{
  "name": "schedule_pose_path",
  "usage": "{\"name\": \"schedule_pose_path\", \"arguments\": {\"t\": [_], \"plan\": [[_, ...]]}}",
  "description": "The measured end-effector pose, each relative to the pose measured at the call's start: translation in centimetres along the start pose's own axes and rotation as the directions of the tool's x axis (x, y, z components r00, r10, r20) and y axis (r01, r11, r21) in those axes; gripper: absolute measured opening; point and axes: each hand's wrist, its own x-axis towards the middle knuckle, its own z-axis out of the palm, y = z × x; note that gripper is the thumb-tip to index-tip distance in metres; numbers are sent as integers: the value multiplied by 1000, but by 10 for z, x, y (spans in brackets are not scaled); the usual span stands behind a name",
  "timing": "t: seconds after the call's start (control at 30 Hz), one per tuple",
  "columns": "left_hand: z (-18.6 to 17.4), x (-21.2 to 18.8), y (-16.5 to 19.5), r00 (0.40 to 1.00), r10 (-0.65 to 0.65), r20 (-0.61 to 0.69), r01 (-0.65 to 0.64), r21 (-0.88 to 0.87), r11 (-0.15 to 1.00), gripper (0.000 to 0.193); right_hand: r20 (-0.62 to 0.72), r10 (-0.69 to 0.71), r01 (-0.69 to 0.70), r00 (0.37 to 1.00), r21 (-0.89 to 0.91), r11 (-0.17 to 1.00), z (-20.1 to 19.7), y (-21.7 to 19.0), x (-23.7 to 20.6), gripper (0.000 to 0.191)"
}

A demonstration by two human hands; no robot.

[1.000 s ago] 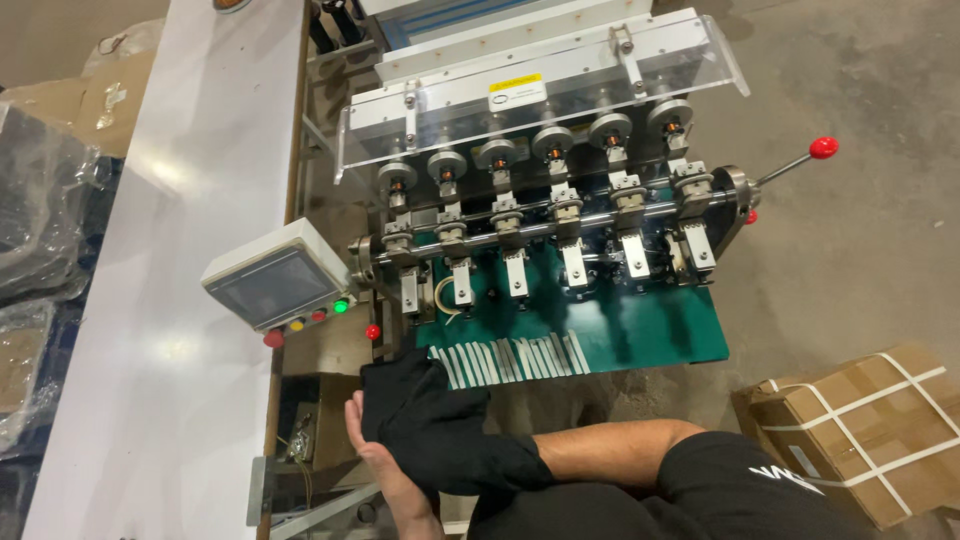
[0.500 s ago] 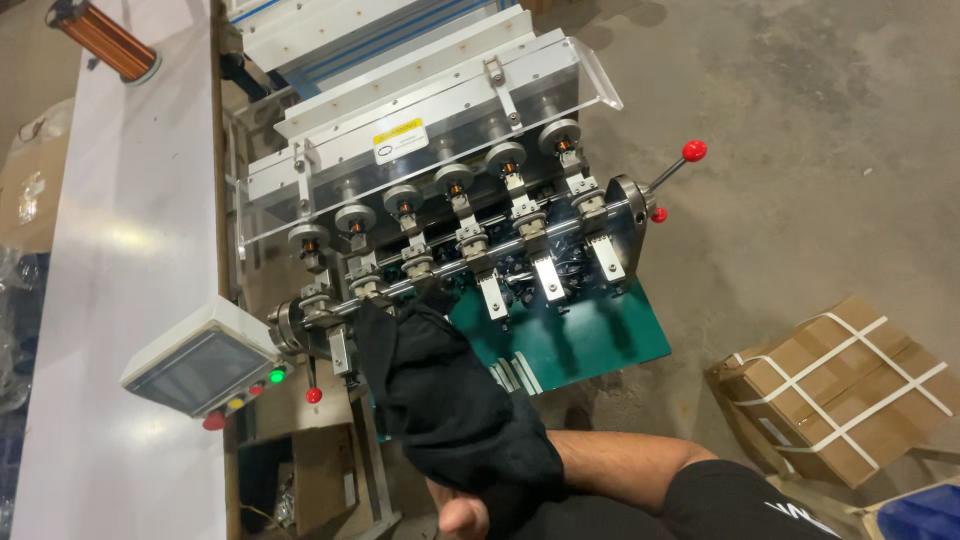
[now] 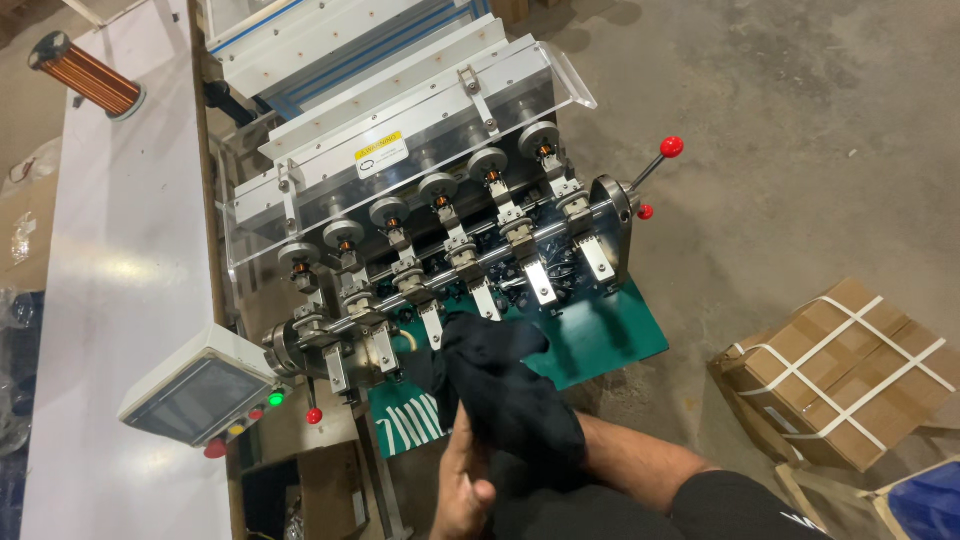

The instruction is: The person operates a multi-station bench machine, placing small black components into its fixtures and pulling the red-handled lever to cycle it. They use scissors to trim material from the parts, wipe the machine area with a black cloth, and retrieve a cardboard box from a blue crate.

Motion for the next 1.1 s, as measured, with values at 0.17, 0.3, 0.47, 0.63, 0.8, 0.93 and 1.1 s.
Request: {"name": "schedule_pose_path", "arguments": {"t": [0.17,0.3,0.47,0.63,0.8,0.93,1.1], "plan": [[-6,8,7,902,45,-430,-86,-78,993,94,23,-40,41,999,-24,999,20,-33,-9,35],[4,7,15,841,187,-507,-177,69,982,77,118,-163,172,980,-71,982,53,-58,-10,34],[10,13,28,563,466,-682,-159,464,871,57,185,-246,269,951,-112,956,71,-69,0,34],[-3,4,31,524,690,-500,52,827,559,38,234,-293,325,927,-114,939,82,-77,8,33],[-27,-20,29,562,663,-494,-24,792,610,35,281,-337,381,899,-117,917,89,-77,9,33],[-38,-26,32,498,470,-729,-26,530,848,39,319,-365,424,875,-136,896,83,-60,-1,32],[-24,-6,33,422,156,-893,-188,82,979,46,332,-388,447,859,-118,887,63,-29,-15,32]]}}
